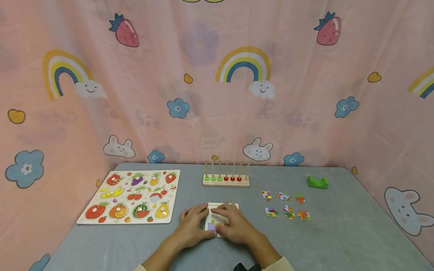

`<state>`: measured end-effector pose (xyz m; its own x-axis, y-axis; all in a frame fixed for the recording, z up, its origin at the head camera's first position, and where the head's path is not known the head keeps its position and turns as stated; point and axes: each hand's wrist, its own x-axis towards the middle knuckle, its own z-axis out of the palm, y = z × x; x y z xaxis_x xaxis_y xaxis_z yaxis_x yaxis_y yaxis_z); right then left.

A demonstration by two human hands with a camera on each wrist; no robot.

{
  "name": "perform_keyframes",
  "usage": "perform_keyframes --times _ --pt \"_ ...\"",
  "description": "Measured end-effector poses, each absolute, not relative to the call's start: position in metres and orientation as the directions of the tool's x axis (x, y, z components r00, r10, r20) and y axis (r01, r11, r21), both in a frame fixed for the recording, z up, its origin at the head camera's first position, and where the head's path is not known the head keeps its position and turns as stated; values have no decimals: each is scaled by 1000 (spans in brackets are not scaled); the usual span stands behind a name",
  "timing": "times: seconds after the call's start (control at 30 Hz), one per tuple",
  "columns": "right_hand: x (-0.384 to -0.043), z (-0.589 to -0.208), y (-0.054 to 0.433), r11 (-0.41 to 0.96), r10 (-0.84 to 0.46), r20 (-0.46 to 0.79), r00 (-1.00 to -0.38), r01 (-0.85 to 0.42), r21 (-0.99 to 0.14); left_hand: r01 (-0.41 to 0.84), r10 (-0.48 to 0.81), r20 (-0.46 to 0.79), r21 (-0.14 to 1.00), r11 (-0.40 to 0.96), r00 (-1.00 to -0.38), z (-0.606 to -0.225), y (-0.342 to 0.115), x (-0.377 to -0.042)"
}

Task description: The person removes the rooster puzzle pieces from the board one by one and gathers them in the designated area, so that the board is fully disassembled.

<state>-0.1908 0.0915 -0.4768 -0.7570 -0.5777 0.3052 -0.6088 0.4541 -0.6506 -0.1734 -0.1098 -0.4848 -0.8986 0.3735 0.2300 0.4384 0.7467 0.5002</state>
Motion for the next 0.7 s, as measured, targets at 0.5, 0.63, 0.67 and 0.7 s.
perform_keyframes --times 0.5,0.63,0.67,0.7 --pt "-189 -475 90 520 -610 269 -745 -633 -574 412 383 176 563 716 -907 -481 -115 -176" --pt "-189 -475 90 524 -615 258 -745 -631 -572 403 394 149 579 709 -907 -479 -118 -178" --pt "-189 -475 90 525 -615 255 -746 -629 -573 402 396 145 582 707 -907 -479 -118 -178" --pt "-189 -475 90 524 -616 255 -745 -629 -574 399 397 139 585 706 -907 -479 -119 -179"
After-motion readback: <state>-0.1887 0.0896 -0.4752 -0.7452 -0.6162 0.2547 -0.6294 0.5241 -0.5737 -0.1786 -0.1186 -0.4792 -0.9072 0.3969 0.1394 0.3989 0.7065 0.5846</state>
